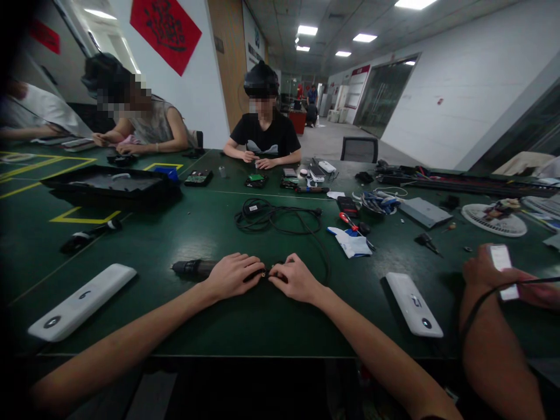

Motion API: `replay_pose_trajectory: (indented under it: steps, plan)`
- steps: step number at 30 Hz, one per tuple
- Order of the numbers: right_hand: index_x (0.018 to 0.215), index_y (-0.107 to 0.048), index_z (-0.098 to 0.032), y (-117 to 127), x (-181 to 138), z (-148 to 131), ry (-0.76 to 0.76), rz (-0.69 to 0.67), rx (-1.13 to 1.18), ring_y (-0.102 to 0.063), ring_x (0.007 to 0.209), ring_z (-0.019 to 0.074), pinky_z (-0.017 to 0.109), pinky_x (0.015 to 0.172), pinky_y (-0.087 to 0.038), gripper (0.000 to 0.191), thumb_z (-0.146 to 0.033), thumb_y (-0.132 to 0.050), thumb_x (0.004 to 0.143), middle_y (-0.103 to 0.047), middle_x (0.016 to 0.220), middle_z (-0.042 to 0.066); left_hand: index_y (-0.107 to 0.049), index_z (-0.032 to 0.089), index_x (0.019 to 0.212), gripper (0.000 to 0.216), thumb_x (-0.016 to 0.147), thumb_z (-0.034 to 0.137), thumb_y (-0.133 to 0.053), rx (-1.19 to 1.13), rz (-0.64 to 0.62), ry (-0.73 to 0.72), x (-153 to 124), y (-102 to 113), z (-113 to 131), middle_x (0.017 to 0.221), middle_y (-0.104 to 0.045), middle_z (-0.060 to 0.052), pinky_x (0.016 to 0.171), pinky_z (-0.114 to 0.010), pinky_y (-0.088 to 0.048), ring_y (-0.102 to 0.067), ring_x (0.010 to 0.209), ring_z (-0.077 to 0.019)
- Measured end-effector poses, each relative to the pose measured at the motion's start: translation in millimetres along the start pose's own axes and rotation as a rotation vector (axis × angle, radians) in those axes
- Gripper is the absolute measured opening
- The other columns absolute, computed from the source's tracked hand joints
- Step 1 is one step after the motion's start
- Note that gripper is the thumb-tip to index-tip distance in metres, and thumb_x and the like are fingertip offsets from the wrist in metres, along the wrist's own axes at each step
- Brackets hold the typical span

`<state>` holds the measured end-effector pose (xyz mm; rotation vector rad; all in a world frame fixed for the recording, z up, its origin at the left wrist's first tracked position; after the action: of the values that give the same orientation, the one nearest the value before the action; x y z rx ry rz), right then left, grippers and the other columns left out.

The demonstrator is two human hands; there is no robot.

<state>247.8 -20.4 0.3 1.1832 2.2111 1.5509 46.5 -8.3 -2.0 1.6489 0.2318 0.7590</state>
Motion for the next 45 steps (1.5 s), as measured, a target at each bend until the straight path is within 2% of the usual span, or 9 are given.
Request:
replay_pose_trajectory:
  steps: [5, 9, 12, 15, 21, 27, 35, 40, 45]
  plan:
    - [0.094, -0.06, -0.02, 10, -4, 3, -0.101, 0.052, -0.027, -0.054, 0.065, 0.0124, 0.038, 0.095, -0.04, 0.005, -0.021, -0.065, 0.095, -0.063, 0.074, -0.004, -0.063, 0.024, 0.118, 0.024, 0.103, 0.037, -0.05, 0.018, -0.019, -0.007, 2, 3, 7, 0.107, -0.07, -0.004, 0.078, -0.037, -0.046, -0.065, 0.091, -0.0197]
    - [0.096, -0.063, -0.021, 9, -4, -3, -0.015, 0.021, -0.072, -0.058, 0.068, 0.0145, 0.041, 0.097, -0.043, 0.003, -0.021, -0.06, 0.098, -0.065, 0.076, -0.002, -0.063, 0.023, 0.116, 0.024, 0.104, 0.037, -0.047, 0.045, -0.015, -0.007, 2, 2, 9, 0.104, -0.07, -0.005, 0.078, -0.037, -0.045, -0.065, 0.091, -0.0205]
    - [0.101, -0.066, -0.02, 12, -4, -11, 0.078, 0.06, -0.134, -0.064, 0.102, 0.023, 0.045, 0.101, -0.045, 0.006, -0.023, -0.061, 0.099, -0.071, 0.108, 0.009, -0.062, 0.023, 0.117, 0.025, 0.106, 0.037, -0.044, 0.064, 0.002, -0.047, -1, -2, 9, 0.11, -0.07, -0.006, 0.079, -0.036, -0.045, -0.064, 0.094, -0.0202]
    - [0.106, -0.065, -0.021, 17, -4, -15, 0.111, 0.111, -0.135, -0.056, 0.129, 0.0269, 0.049, 0.111, -0.042, 0.009, -0.022, -0.06, 0.099, -0.062, 0.135, 0.012, -0.061, 0.023, 0.12, 0.025, 0.107, 0.035, -0.042, 0.091, 0.005, -0.099, -6, -6, 5, 0.118, -0.069, -0.007, 0.08, -0.035, -0.045, -0.064, 0.099, -0.0198]
    - [0.104, -0.064, -0.019, 17, -5, -8, 0.08, 0.027, -0.135, -0.063, 0.114, 0.0244, 0.045, 0.105, -0.049, 0.008, -0.019, -0.059, 0.098, -0.068, 0.12, 0.011, -0.059, 0.024, 0.12, 0.022, 0.107, 0.032, -0.043, 0.126, -0.029, -0.182, 1, -10, 1, 0.121, -0.068, -0.008, 0.079, -0.036, -0.043, -0.06, 0.1, -0.0206]
    - [0.107, -0.068, -0.019, 12, -9, -22, 0.139, 0.05, -0.294, -0.055, 0.128, 0.0305, 0.051, 0.108, -0.045, 0.012, -0.02, -0.059, 0.099, -0.064, 0.132, 0.014, -0.059, 0.022, 0.112, 0.016, 0.104, 0.032, -0.049, 0.13, -0.034, -0.054, 14, -2, 7, 0.113, -0.065, -0.008, 0.085, -0.04, -0.042, -0.058, 0.099, -0.0236]
    - [0.115, -0.065, -0.023, 4, -6, -14, 0.064, -0.034, -0.081, -0.067, 0.083, 0.0167, 0.029, 0.078, -0.048, 0.016, -0.028, -0.054, 0.106, -0.072, 0.097, 0.003, -0.058, 0.022, 0.116, 0.02, 0.105, 0.036, -0.048, 0.033, -0.024, -0.043, 10, -8, 2, 0.114, -0.064, -0.007, 0.086, -0.036, -0.045, -0.062, 0.102, -0.021]
    - [0.11, -0.066, -0.022, 4, -6, -7, 0.105, -0.046, -0.08, -0.067, 0.087, 0.0186, 0.032, 0.089, -0.047, 0.014, -0.029, -0.055, 0.105, -0.072, 0.092, 0.004, -0.06, 0.022, 0.116, 0.022, 0.107, 0.035, -0.045, 0.012, -0.024, -0.064, 9, -8, 1, 0.112, -0.065, -0.007, 0.086, -0.034, -0.047, -0.063, 0.101, -0.0203]
    - [0.111, -0.066, -0.021, 5, -5, -5, 0.078, -0.003, -0.138, -0.064, 0.081, 0.0186, 0.033, 0.081, -0.044, 0.016, -0.03, -0.054, 0.105, -0.072, 0.091, 0.005, -0.061, 0.022, 0.116, 0.022, 0.106, 0.036, -0.047, 0.018, -0.028, -0.086, 8, -6, 0, 0.113, -0.066, -0.007, 0.085, -0.034, -0.047, -0.063, 0.1, -0.0205]
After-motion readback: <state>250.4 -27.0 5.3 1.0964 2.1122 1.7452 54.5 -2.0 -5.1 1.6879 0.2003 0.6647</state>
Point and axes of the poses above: each hand's wrist, its own x-axis towards the middle knuckle, its own y-axis out of the back of the hand, z = x × y, the point moved 4 cm from there along x, towards the middle knuckle
